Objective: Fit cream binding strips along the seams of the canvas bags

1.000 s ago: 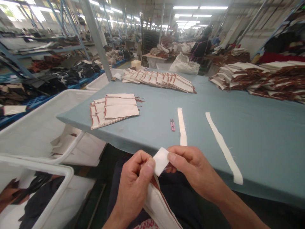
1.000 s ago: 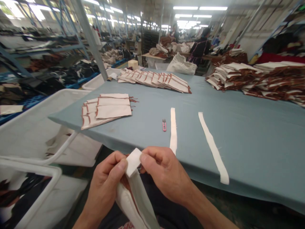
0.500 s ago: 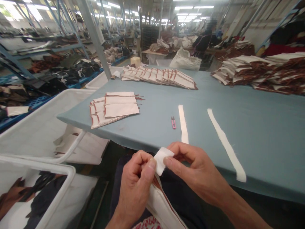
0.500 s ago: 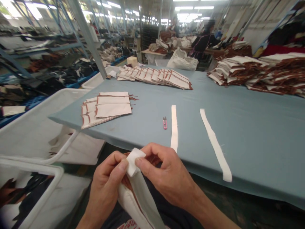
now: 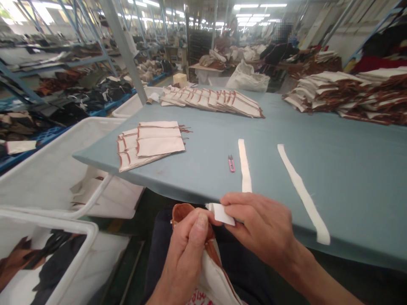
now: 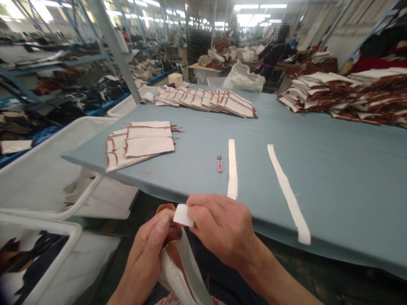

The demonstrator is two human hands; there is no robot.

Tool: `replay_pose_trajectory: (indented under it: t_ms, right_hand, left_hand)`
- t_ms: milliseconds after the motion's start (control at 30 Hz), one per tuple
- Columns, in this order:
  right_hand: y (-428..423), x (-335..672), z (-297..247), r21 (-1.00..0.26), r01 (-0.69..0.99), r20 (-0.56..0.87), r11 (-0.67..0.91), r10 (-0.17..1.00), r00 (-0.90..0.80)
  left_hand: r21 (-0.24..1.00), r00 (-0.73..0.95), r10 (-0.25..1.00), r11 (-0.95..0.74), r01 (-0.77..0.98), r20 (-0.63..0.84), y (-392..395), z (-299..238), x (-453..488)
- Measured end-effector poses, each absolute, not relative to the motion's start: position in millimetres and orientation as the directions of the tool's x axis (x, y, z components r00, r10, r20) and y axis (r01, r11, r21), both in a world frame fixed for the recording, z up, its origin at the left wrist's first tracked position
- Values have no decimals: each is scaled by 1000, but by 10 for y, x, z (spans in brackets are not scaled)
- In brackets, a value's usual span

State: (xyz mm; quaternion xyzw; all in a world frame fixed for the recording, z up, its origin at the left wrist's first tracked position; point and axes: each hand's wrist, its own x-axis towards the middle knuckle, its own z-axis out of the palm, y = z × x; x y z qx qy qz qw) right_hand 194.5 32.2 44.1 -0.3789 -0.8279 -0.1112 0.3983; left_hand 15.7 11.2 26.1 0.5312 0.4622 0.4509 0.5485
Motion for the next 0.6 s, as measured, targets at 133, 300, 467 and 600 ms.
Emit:
replay_pose_trajectory:
  t_ms: [133, 300, 467, 600]
  right_hand:
    - [279, 2003, 446, -53, 699, 749, 713, 492, -444]
    - [255, 2029, 487, -43, 648, 744, 760, 457, -487]
    - [206, 1887, 445, -504, 538, 667, 675, 700, -254]
    - [114, 1781, 428, -914, 310, 232, 262, 964, -131]
  left_hand:
    - [999, 208, 978, 28, -36, -20, 96, 300, 179]
    - [999, 242, 970, 29, -33, -20, 110, 303, 177]
    - [993, 238, 968, 97, -61, -80, 110, 273, 216]
    - [996, 202, 976, 83, 24, -86, 139, 265, 219]
